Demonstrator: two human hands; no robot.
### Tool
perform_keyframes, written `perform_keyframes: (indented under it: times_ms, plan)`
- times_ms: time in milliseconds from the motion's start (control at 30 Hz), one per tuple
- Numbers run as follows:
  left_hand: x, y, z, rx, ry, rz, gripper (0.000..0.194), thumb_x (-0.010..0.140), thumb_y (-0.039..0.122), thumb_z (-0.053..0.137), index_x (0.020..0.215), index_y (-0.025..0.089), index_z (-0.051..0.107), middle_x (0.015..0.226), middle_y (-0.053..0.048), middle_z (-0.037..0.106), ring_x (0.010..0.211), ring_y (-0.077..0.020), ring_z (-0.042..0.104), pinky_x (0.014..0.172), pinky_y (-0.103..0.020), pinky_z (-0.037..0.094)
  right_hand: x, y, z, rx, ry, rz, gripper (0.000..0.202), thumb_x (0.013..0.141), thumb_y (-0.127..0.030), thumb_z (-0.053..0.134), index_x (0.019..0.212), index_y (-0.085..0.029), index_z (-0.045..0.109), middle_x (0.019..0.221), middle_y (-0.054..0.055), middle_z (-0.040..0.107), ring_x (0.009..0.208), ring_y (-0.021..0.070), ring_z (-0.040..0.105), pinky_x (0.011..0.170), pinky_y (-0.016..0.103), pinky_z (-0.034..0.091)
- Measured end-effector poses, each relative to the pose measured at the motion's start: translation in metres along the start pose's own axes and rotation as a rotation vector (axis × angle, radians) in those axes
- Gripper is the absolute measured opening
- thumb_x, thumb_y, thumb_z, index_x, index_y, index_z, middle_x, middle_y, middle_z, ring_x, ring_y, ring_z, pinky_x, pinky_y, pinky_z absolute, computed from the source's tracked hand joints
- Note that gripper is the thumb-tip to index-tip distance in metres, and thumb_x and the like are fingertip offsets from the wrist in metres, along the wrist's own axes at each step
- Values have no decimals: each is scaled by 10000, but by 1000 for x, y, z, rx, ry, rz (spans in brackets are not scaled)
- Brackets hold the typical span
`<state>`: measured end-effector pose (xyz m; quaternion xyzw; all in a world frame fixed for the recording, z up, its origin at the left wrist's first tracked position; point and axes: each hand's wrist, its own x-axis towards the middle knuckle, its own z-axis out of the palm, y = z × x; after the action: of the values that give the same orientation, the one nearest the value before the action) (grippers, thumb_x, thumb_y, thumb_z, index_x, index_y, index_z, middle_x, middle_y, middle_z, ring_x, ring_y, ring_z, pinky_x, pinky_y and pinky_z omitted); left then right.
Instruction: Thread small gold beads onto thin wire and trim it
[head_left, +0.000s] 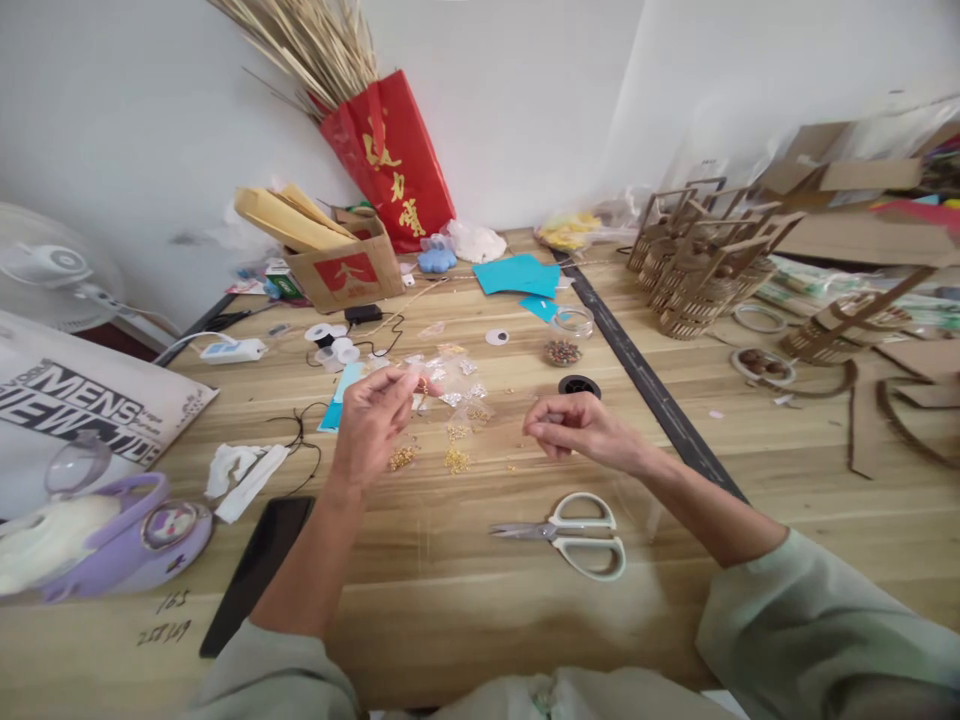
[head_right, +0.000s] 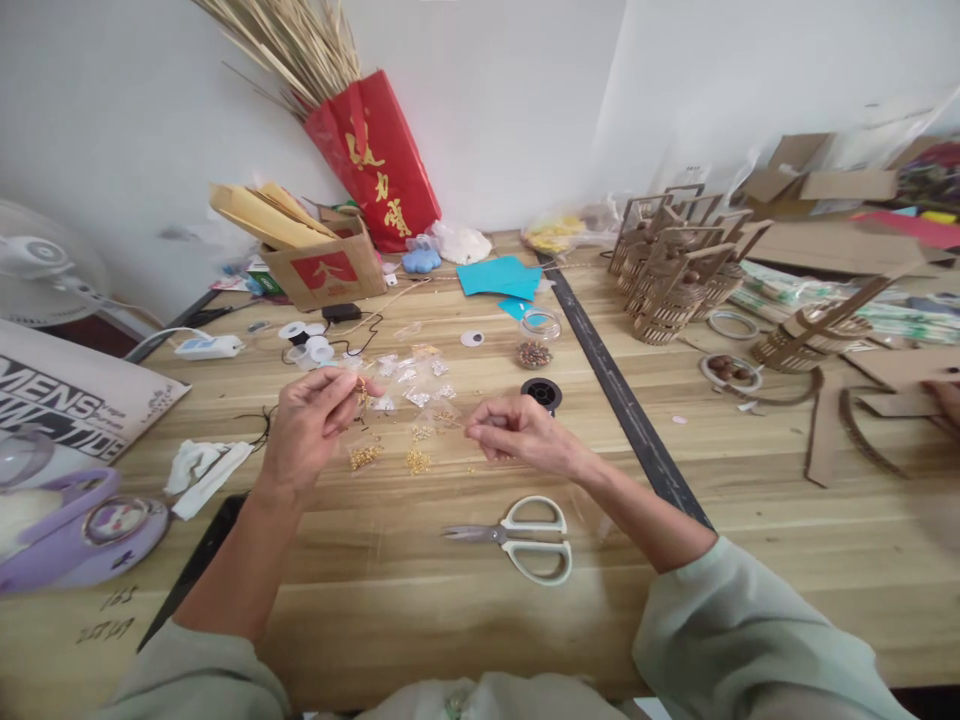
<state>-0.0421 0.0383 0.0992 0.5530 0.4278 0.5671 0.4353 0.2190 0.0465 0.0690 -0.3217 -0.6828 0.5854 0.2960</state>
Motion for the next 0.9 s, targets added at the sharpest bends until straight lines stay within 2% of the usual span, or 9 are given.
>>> perform_keyframes:
  times_ms: [200,333,500,600,733,833,900]
  plan:
    - [-9,-11,-19,27,-138,-244,191,799,315,613,764,127,623,619,-16,626,392,-11,240,381,-184,140,-14,4,-32,-182,87,45,259,823,-396,602,785,-139,602,532,-34,507,474,65,405,450,211,286]
    - [-18,-21,-24,152,-243,-394,249,772,377,634,726,136,593,526,24,515,433,-37,341,403,-171,186,-25,6,-49,-198,122,144,289,793,-436,618,753,-152,588,532,-38,492,442,58,382,425,212,264]
    - [-28,-39,-28,274,-367,-443,306,767,436,614,699,140,574,480,58,412,431,-41,295,419,-178,186,-38,13,-68,-232,128,191,310,806,-467,594,777,-158,597,483,-70,362,422,53,280,417,226,178]
    - [-32,-49,-27,307,-425,-467,322,779,450,588,690,143,553,481,63,406,428,-42,280,424,-185,188,-41,21,-74,-264,155,217,313,815,-471,582,785,-160,596,492,-79,305,428,51,218,426,239,121]
    - [-36,-56,-16,340,-481,-413,306,787,438,574,701,144,570,499,56,426,453,-56,325,442,-192,223,-34,26,-59,-234,153,190,295,819,-452,585,820,-158,607,517,-68,364,445,53,271,421,222,171]
    - [-38,-56,-2,364,-488,-382,299,805,421,550,709,140,580,501,50,439,466,-64,344,459,-198,245,-22,26,-29,-115,127,168,271,793,-417,628,853,-154,600,553,-52,458,454,51,365,415,196,260]
    - [-39,-55,8,401,-485,-363,307,802,418,552,685,135,572,496,47,442,469,-68,351,467,-202,255,-13,26,-5,-50,89,177,281,777,-392,651,909,-150,594,681,-12,568,467,45,436,414,184,327]
